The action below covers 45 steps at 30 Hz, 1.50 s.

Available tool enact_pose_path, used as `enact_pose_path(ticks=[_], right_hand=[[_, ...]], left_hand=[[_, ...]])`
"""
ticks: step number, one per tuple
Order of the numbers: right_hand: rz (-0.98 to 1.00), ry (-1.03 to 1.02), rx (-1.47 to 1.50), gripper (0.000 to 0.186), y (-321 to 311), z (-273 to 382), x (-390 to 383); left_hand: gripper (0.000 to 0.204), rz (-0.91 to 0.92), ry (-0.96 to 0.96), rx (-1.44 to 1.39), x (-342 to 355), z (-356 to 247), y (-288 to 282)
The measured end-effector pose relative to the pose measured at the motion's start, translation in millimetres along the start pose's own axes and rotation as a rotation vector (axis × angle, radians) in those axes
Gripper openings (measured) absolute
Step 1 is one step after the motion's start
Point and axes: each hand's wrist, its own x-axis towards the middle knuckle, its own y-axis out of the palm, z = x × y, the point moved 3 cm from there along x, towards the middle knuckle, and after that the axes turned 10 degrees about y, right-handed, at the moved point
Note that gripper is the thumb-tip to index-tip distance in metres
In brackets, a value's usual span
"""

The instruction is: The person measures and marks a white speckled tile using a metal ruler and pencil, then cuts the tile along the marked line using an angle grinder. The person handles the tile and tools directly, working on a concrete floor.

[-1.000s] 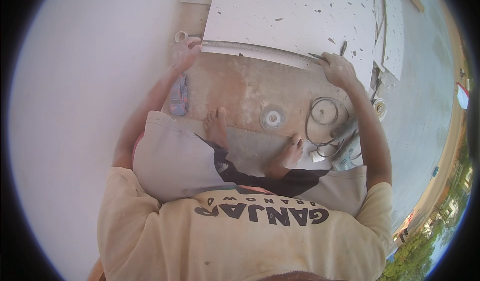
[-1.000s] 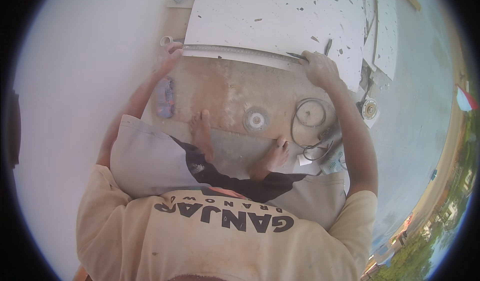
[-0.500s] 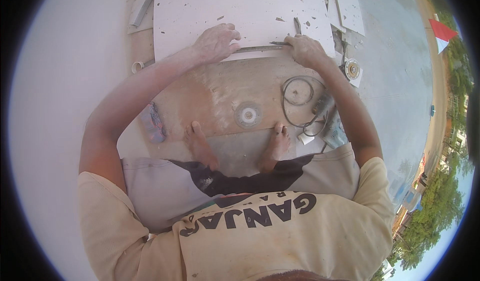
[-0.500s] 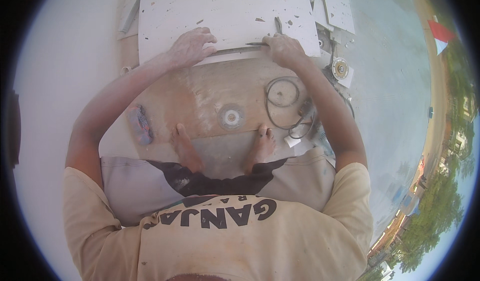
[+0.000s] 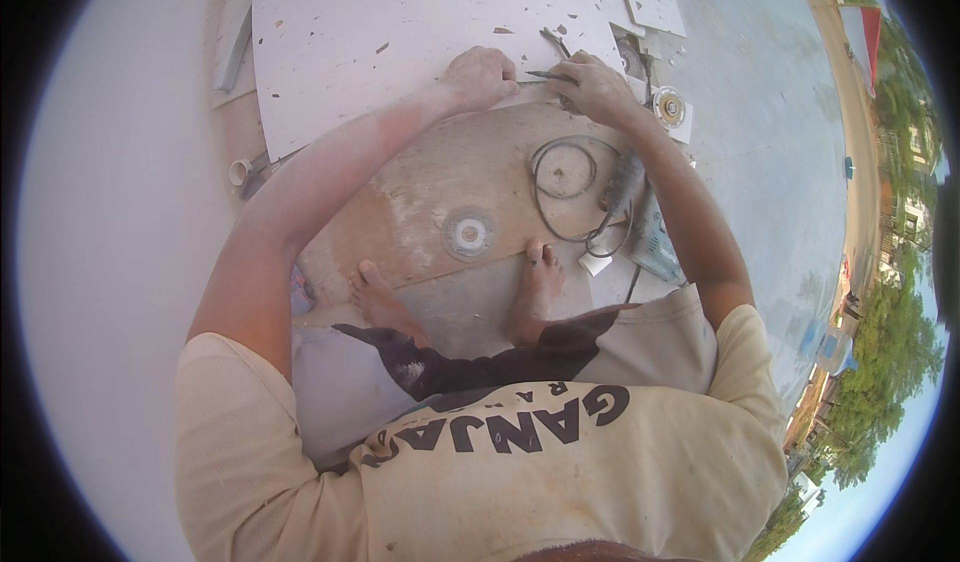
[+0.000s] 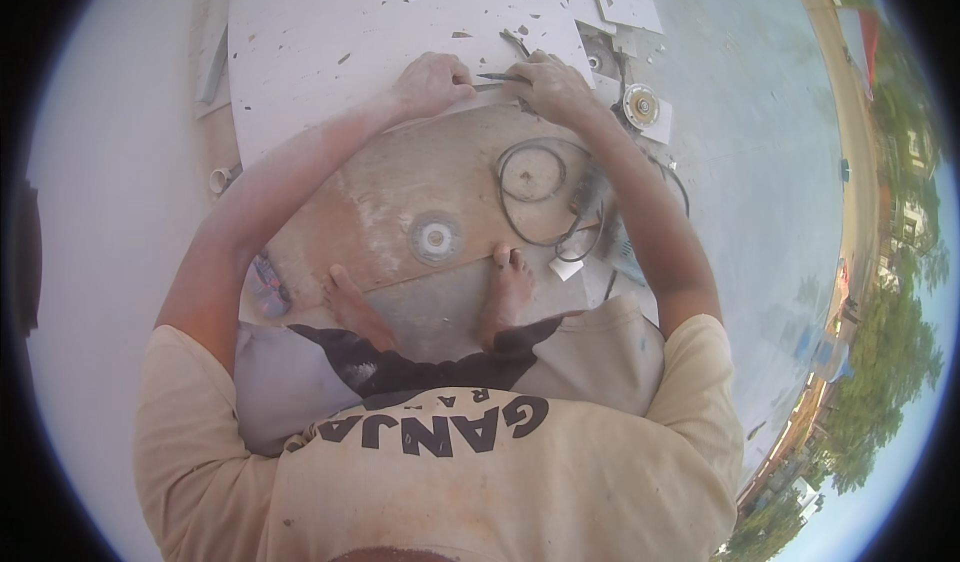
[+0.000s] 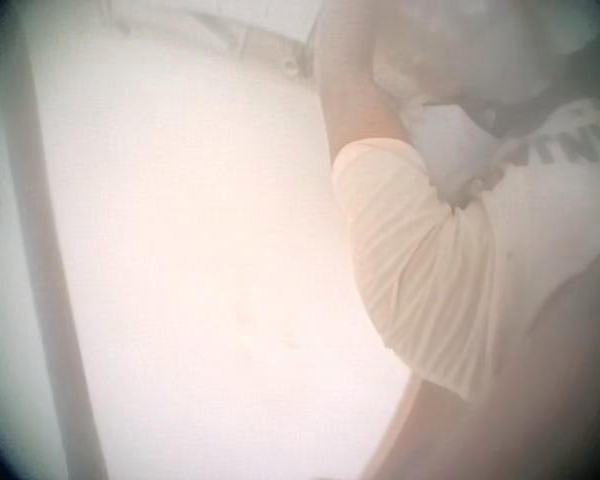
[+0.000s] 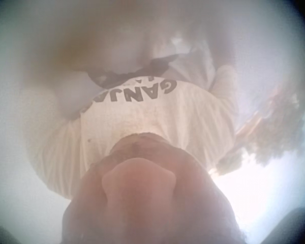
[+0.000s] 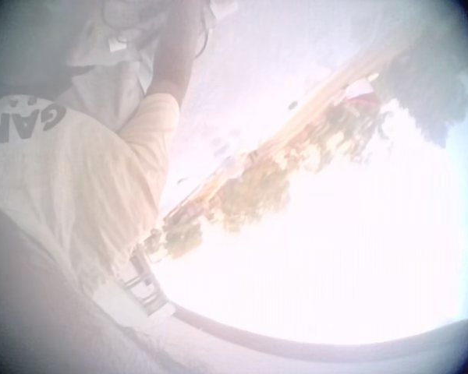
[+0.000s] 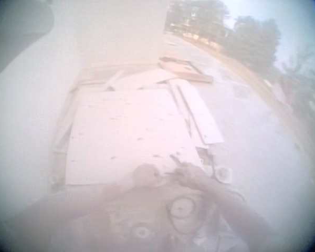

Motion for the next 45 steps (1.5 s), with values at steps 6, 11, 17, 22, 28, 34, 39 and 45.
enact_pose_path(ticks=[6,11,17,22,28,34,39,45], right_hand=[[-0.068,-0.005,0.06,0.032,2,-3,-4],[-0.247,0.087,0.223,0.037,-11,-19,-13],[-0.277,0.222,0.596,0.044,-19,-16,-48],[-0.094,0.206,0.818,0.042,3,-20,-65],[0.114,0.22,1.143,0.044,11,-3,-78],[0.258,0.036,1.326,0.027,5,0,-77],[0.157,0.004,1.249,0.029,23,-6,-63],[-0.03,0.016,1.13,0.031,32,-3,-52]], left_hand=[[0.026,-0.007,0.081,0.01,24,-4,8],[0.022,0.065,0.069,-0.048,41,-13,7],[0.023,0.183,-0.005,-0.005,46,-17,3],[0.024,0.153,-0.037,-0.088,45,-18,1],[0.026,0.196,-0.048,-0.091,48,-13,1],[0.025,0.194,-0.012,-0.077,50,-11,2],[0.024,0.188,-0.028,-0.068,50,-11,0],[0.024,0.206,-0.027,-0.074,50,-10,0]])
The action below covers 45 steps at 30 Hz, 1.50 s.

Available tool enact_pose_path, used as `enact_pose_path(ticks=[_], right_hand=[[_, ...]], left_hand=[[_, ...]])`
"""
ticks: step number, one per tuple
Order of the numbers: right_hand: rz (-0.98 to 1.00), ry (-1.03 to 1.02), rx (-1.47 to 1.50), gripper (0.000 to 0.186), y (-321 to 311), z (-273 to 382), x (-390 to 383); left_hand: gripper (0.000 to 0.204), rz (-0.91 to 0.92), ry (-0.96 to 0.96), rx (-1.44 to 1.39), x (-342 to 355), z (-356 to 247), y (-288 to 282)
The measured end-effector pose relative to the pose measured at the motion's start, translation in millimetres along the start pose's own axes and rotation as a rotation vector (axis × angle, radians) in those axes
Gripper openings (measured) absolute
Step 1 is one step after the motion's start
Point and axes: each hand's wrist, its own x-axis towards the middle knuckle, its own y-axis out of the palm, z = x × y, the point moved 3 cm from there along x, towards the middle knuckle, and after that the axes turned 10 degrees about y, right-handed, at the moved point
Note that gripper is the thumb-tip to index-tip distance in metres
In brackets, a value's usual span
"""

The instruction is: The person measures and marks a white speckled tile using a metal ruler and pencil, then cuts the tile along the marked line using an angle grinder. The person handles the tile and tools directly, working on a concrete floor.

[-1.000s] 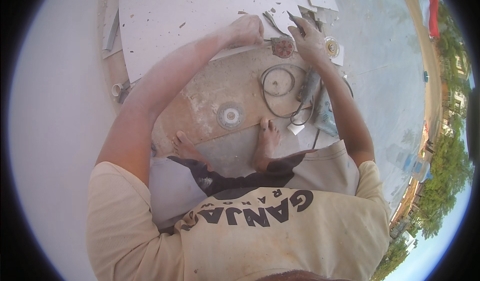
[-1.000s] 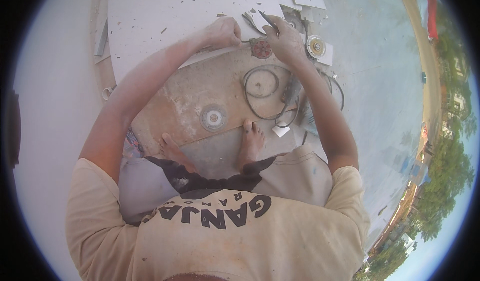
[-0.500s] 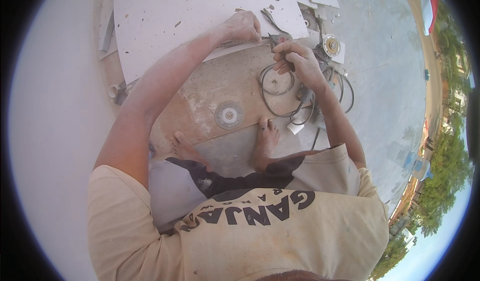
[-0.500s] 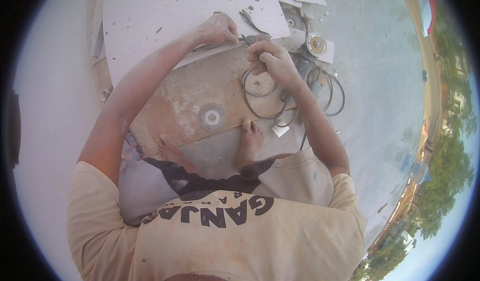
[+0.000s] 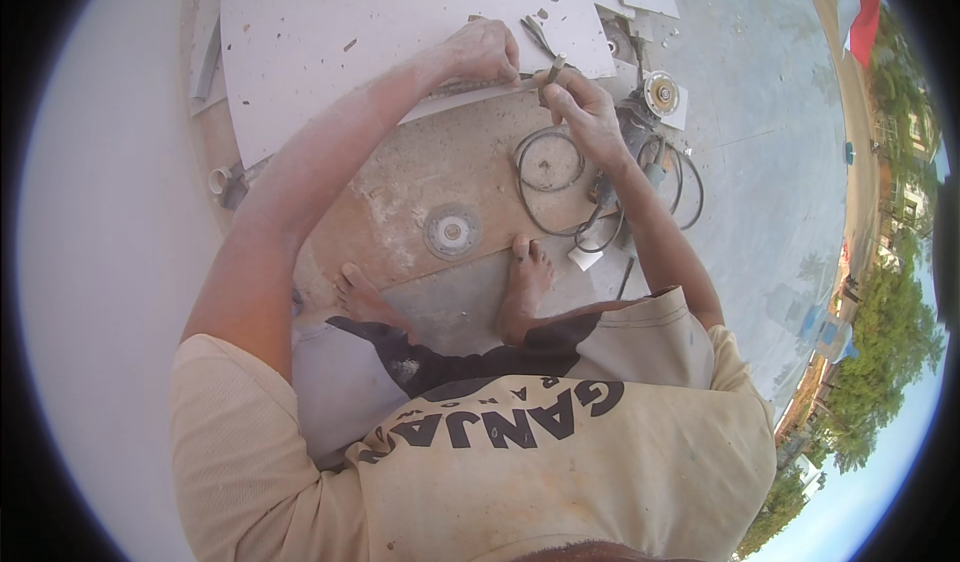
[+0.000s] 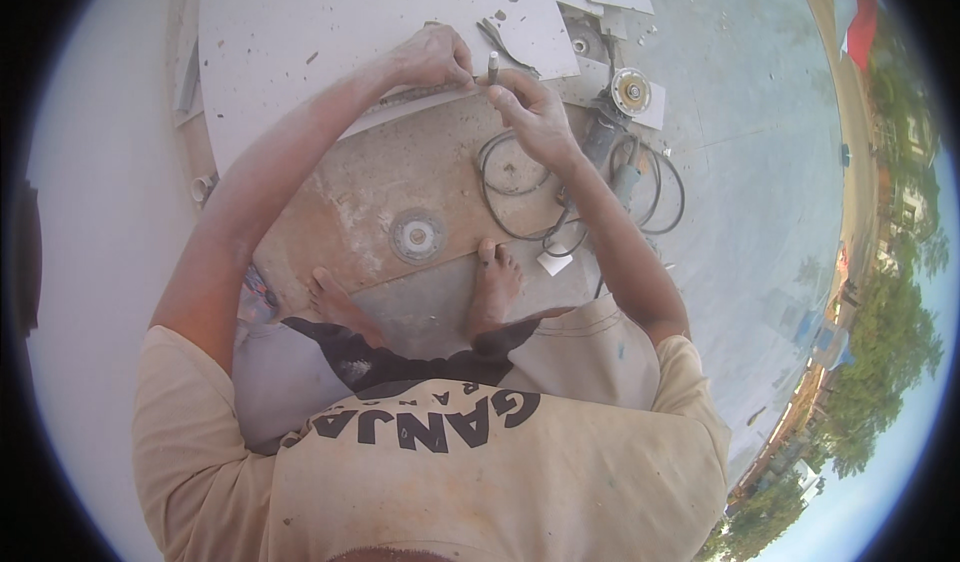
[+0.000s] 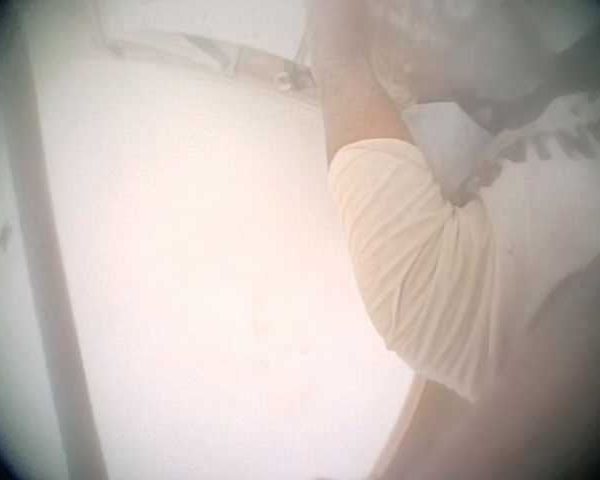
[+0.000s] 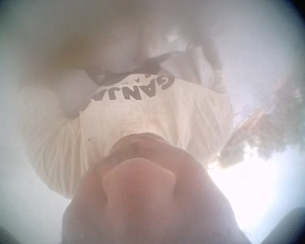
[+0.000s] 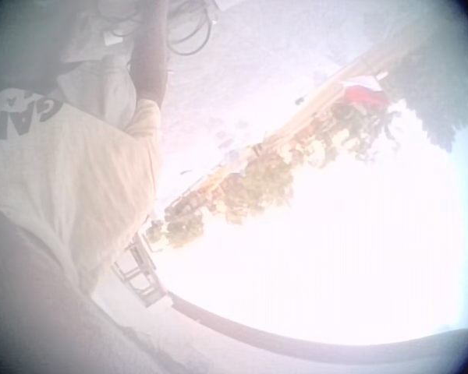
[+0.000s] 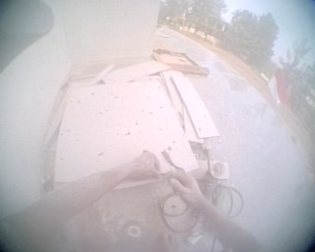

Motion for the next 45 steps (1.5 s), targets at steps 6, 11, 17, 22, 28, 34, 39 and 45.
enact_pose_path(ticks=[6,11,17,22,28,34,39,45], right_hand=[[-0.161,0.05,-0.072,0.028,6,-20,9],[-0.221,-0.151,-0.319,0.023,14,-9,9],[-0.234,-0.176,-0.508,0.02,18,3,9],[-0.214,-0.19,-0.507,0.02,18,-1,12],[-0.214,-0.231,-0.557,0.019,19,-2,13],[-0.211,-0.206,-0.566,0.019,20,-1,14],[-0.213,-0.19,-0.581,0.018,21,4,12],[-0.196,-0.183,-0.576,0.017,20,-1,14]], left_hand=[[0.024,-0.009,0.009,-0.041,1,2,1],[0.021,0.007,0.019,-0.045,1,2,0],[0.018,0.001,0.027,-0.045,0,4,2],[0.018,0.003,0.043,-0.036,0,1,1],[0.019,-0.006,0.053,-0.046,1,5,4],[0.02,-0.015,0.077,-0.053,1,6,4],[0.021,-0.01,0.064,-0.046,1,6,3],[0.022,-0.019,0.077,-0.037,1,7,3]])
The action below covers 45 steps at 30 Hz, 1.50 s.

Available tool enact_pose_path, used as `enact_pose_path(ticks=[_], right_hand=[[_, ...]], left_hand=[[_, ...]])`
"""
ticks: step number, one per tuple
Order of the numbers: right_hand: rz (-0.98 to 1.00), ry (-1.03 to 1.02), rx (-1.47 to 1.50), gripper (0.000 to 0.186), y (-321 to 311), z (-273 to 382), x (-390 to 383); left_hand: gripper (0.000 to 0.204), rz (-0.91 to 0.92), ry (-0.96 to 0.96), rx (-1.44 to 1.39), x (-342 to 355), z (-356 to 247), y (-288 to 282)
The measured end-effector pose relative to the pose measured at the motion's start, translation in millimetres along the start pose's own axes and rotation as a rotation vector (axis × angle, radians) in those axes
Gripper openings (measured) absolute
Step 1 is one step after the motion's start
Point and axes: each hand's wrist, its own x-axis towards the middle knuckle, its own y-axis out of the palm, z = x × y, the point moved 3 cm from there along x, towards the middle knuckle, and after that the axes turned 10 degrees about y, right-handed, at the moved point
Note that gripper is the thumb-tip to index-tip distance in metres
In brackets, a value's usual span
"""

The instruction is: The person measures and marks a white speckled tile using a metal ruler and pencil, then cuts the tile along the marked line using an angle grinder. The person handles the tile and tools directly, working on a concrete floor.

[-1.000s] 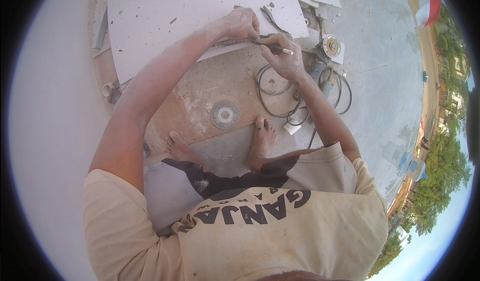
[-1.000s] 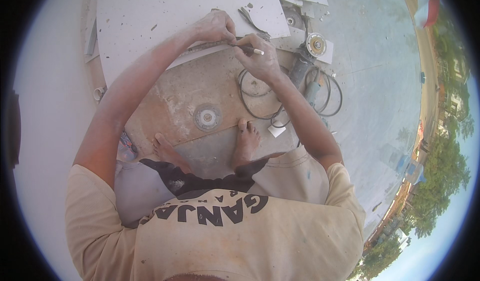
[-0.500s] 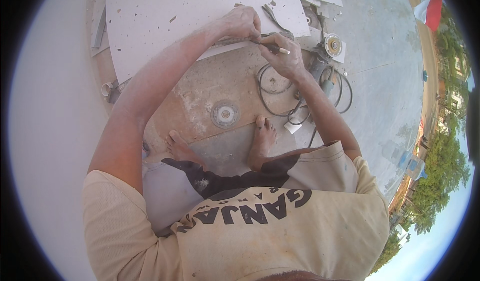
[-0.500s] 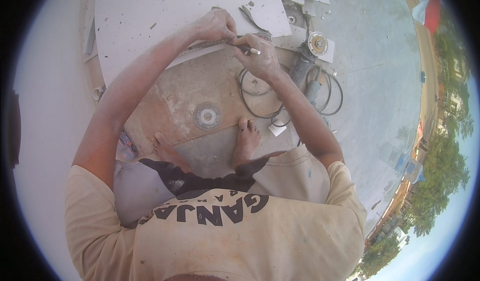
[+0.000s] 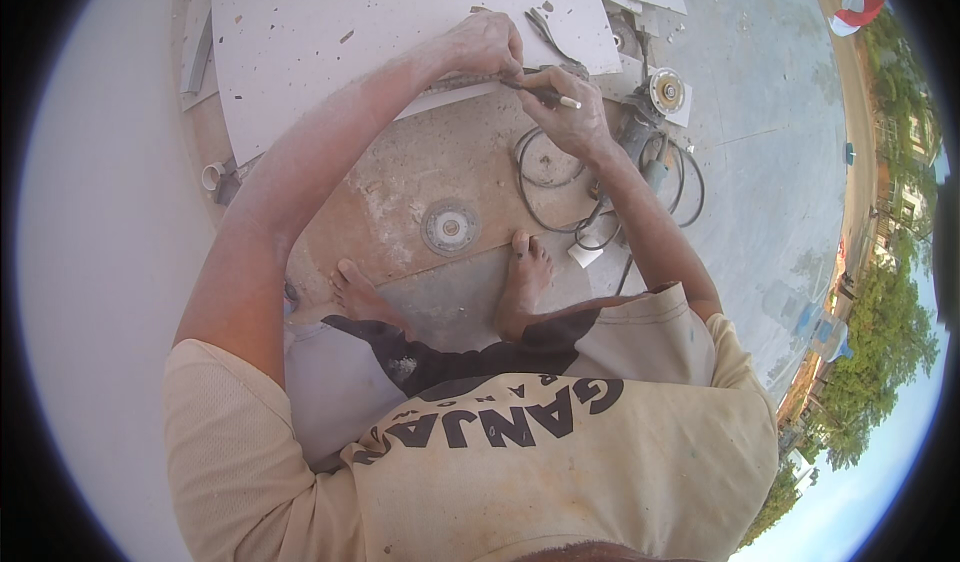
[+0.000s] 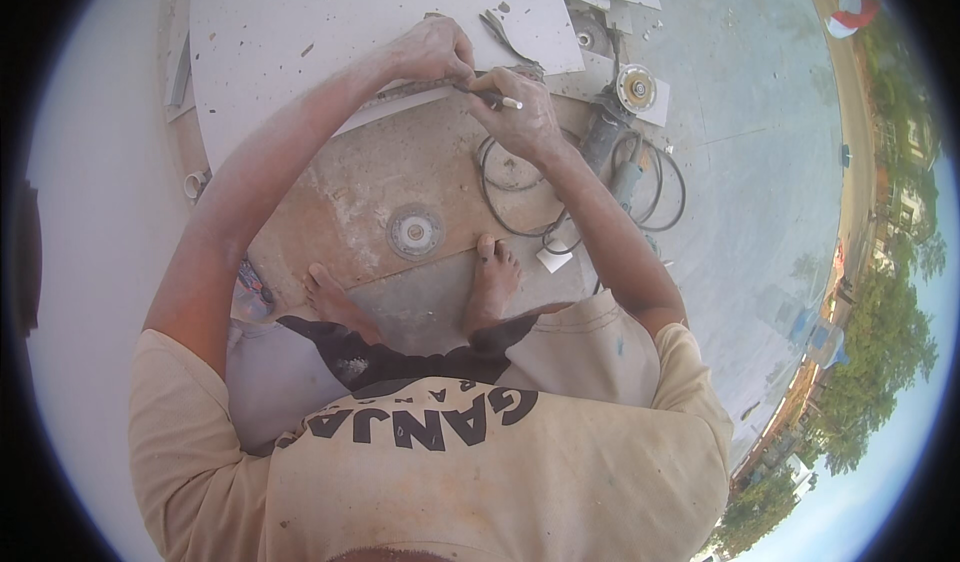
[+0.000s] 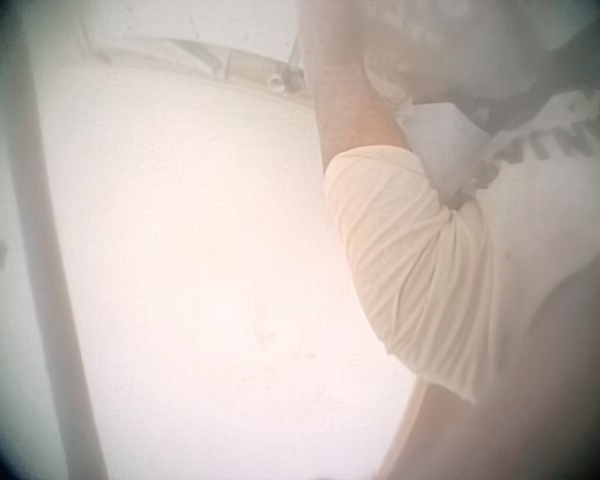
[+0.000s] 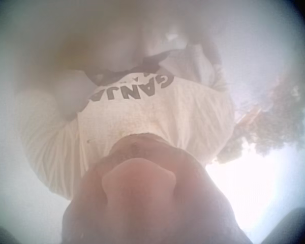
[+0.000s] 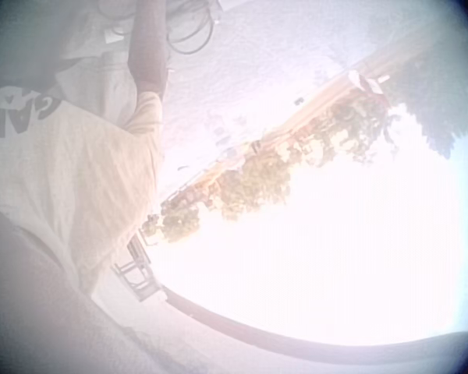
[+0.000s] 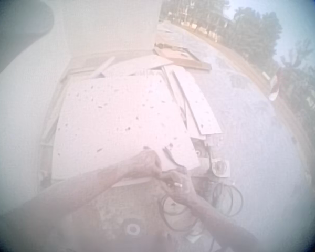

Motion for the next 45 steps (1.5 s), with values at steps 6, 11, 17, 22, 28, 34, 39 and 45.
enact_pose_path(ticks=[6,11,17,22,28,34,39,45], right_hand=[[0.0,-0.015,0.019,0.016,0,-3,-1],[-0.008,0.011,0.028,0.017,0,1,0],[-0.011,-0.016,0.018,0.018,-1,1,-1],[0.033,0.017,0.015,0.018,-3,-3,0],[-0.077,0.066,0.256,0.017,-28,2,-9],[-0.225,-0.152,-0.04,0.03,-48,-8,-4],[-0.166,-0.168,-0.33,0.063,-23,-22,-4],[-0.079,-0.179,-0.126,0.062,-24,-12,12]], left_hand=[[0.021,0.004,-0.002,0.008,1,-3,0],[0.02,-0.013,0.003,0.024,1,0,1],[0.021,0.001,-0.008,0.012,0,-1,0],[0.021,-0.022,-0.006,0.013,1,1,3],[0.021,0.021,-0.034,-0.004,1,-3,2],[0.022,0.018,-0.06,-0.025,-4,-8,-1],[0.021,0.03,-0.07,0.068,-1,-11,7],[0.023,0.044,-0.104,0.245,-15,-46,-12]])
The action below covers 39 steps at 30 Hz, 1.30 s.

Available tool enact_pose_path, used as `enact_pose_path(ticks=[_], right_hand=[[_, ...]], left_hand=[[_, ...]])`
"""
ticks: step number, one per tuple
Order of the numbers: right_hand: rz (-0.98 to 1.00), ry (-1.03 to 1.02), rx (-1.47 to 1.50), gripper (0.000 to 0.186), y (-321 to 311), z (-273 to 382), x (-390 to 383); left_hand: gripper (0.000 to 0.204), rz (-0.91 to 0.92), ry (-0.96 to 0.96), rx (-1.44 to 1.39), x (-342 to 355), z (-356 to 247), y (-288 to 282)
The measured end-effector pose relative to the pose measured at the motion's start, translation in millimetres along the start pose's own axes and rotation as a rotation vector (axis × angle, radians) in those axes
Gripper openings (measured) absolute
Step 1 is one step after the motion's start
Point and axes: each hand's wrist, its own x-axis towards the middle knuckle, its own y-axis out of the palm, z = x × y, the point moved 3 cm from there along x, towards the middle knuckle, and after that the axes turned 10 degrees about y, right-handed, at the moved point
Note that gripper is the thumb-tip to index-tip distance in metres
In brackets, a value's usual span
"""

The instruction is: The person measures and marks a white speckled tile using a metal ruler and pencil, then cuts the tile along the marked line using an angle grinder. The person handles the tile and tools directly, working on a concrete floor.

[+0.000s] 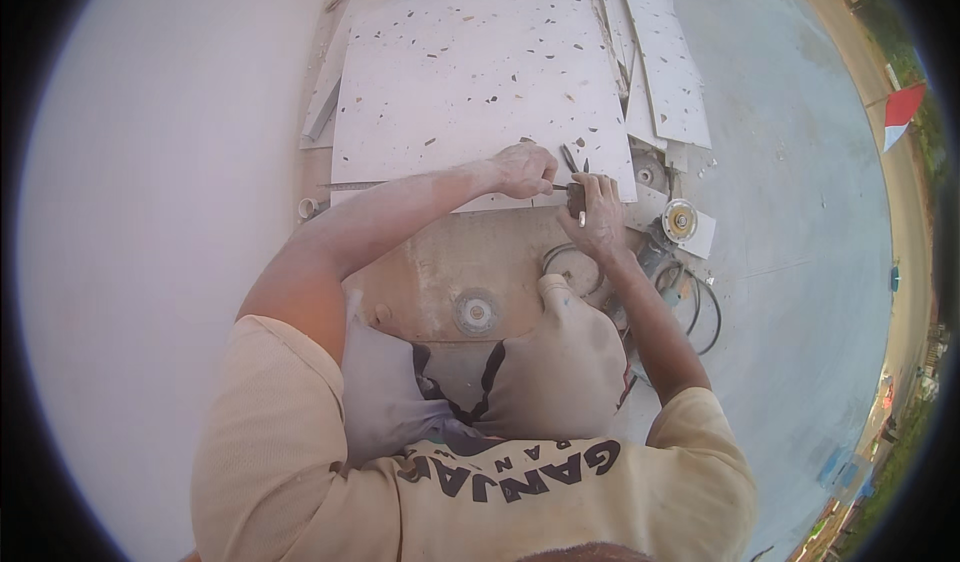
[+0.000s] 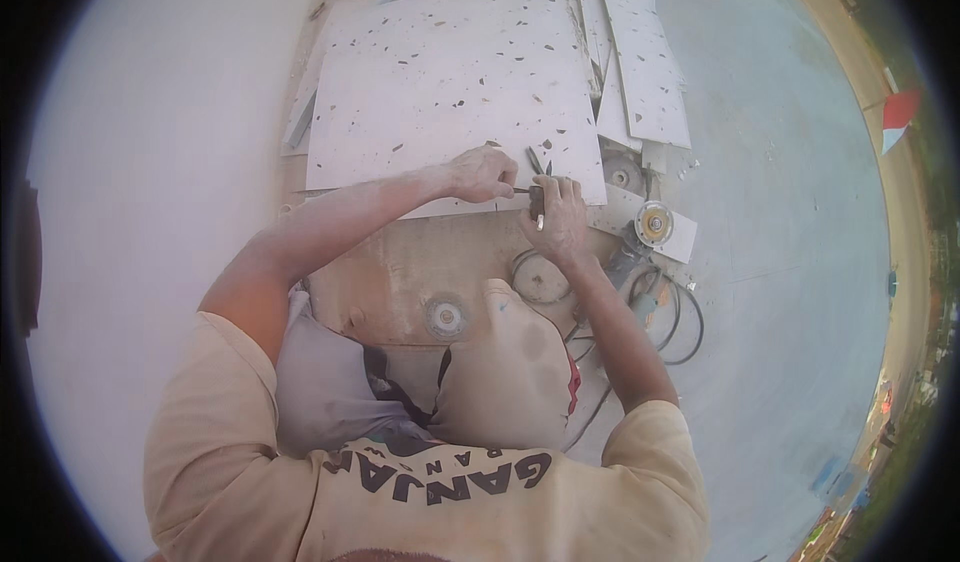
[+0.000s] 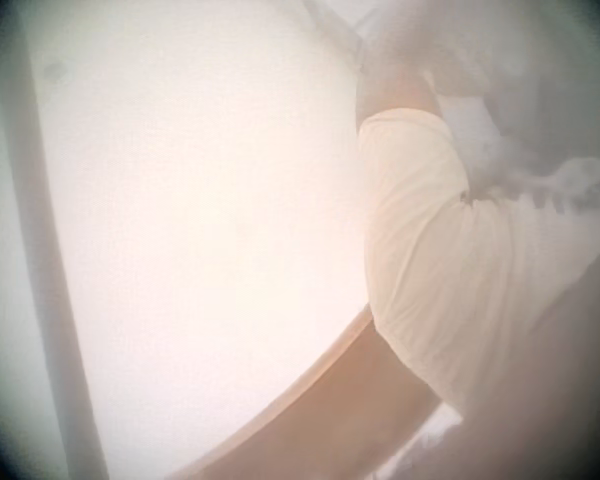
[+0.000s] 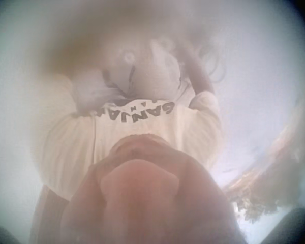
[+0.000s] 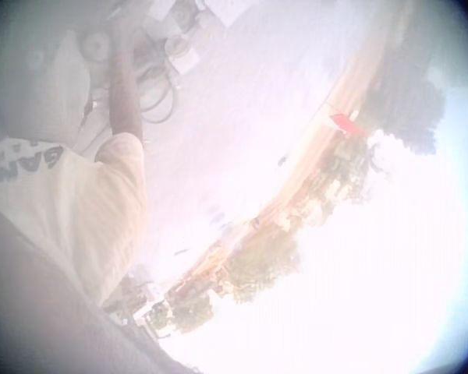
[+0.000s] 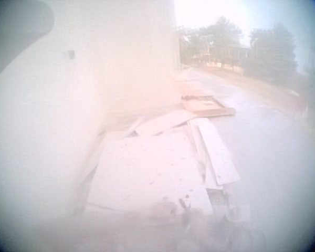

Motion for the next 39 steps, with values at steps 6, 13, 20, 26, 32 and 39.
enact_pose_path(ticks=[6,13,20,26,32,39], right_hand=[[-0.051,-0.054,0.007,0.056,-59,28,81],[-0.071,0.08,-0.055,0.057,-60,30,196],[-0.104,0.159,-0.166,0.057,-51,9,299],[-0.099,0.148,-0.165,0.059,-16,26,403],[-0.031,0.139,-0.193,0.059,28,48,476],[-0.002,0.141,-0.226,0.059,47,42,522]], left_hand=[[0.025,-0.145,0.001,0.073,11,-20,-98],[0.025,-0.38,-0.054,0.207,27,76,-166],[0.027,-0.532,-0.102,0.152,33,221,-217],[0.025,-0.677,-0.151,0.207,46,324,-262],[0.021,-0.755,-0.22,0.274,52,403,-276],[0.023,-0.784,-0.242,0.136,63,426,-287]])
